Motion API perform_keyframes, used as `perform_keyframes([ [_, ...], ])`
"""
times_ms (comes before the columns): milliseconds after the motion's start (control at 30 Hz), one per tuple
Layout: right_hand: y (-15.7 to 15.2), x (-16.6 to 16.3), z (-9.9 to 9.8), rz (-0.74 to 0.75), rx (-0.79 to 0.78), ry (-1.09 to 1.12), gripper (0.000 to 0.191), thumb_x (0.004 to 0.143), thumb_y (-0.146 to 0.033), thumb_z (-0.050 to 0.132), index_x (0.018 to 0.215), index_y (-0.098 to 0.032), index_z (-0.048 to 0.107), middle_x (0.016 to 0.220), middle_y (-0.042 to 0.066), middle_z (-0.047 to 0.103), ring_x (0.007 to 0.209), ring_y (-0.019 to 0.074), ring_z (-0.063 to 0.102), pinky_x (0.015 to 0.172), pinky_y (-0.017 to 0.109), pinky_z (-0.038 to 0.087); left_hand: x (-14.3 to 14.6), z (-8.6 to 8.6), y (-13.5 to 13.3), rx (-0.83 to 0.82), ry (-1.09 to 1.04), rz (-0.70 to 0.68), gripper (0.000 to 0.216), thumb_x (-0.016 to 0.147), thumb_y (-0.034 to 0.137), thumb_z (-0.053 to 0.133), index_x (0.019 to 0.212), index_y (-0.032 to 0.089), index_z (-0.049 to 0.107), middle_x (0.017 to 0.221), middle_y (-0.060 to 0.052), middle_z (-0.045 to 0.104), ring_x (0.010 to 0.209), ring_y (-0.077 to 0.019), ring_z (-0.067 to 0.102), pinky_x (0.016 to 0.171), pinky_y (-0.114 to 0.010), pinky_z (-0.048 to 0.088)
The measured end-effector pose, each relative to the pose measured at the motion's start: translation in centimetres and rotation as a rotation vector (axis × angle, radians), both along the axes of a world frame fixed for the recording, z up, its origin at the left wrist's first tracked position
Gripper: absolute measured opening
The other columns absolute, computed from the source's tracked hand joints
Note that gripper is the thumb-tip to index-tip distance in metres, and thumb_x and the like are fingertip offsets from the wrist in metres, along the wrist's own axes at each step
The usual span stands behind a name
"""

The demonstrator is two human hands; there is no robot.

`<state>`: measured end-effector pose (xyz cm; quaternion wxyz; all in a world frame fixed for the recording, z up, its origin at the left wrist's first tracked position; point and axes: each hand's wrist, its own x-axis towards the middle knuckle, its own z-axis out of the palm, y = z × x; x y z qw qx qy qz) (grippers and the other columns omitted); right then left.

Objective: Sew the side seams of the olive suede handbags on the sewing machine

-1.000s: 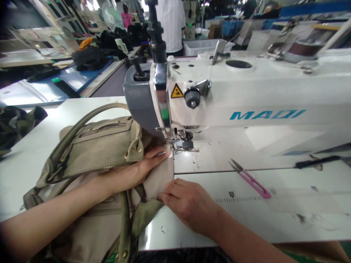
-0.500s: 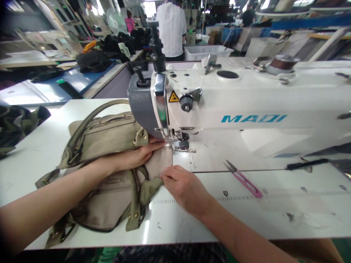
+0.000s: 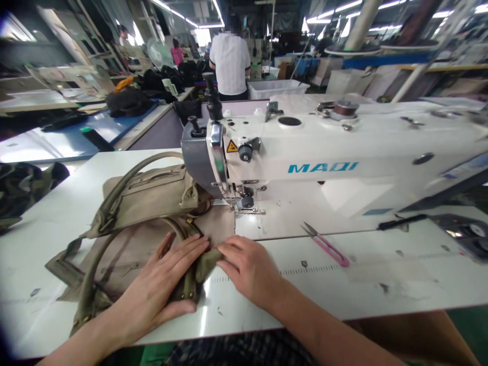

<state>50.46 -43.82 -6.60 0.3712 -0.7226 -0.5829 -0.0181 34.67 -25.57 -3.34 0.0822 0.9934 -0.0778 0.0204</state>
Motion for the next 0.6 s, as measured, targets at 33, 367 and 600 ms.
perform_keyframes([
  [33, 0.2, -0.4, 0.1, -0.021, -0.015, 0.004, 0.018, 0.092, -0.022, 0.058, 0.107, -0.016, 0.066, 0.102, 0.010, 0.068, 0.090, 0.0203, 0.065, 0.080, 0.033, 0.054, 0.2, 0.2, 0.5, -0.004, 0.015, 0.014, 0.083, 0.089, 0.062, 0.046, 0.152, 0.018, 0.014, 0.149, -0.015, 0.038, 0.138, -0.0286, 0.034, 0.116, -0.054, 0.010],
  [367, 1.7, -1.6, 2.9, -0.037, -0.214, -0.012, 0.011, 0.088, -0.016, 0.063, 0.099, -0.014, 0.064, 0.083, 0.005, 0.064, 0.073, 0.0192, 0.062, 0.066, 0.029, 0.050, 3.3, 2.4, -1.0, 0.004, -0.043, 0.016, 0.019, 0.090, 0.022, 0.043, 0.099, 0.017, 0.058, 0.107, -0.008, 0.064, 0.105, -0.0236, 0.056, 0.103, -0.046, 0.033],
  [600, -0.2, -1.9, 2.5, 0.095, -0.090, -0.091, 0.021, 0.093, -0.009, 0.047, 0.084, -0.014, 0.066, 0.088, 0.009, 0.067, 0.085, 0.0211, 0.062, 0.080, 0.033, 0.052, 1.6, 2.2, -5.0, 0.187, -0.202, -0.100, 0.019, 0.092, 0.011, 0.039, 0.085, 0.016, 0.056, 0.074, -0.003, 0.059, 0.062, -0.0193, 0.052, 0.066, -0.037, 0.039],
])
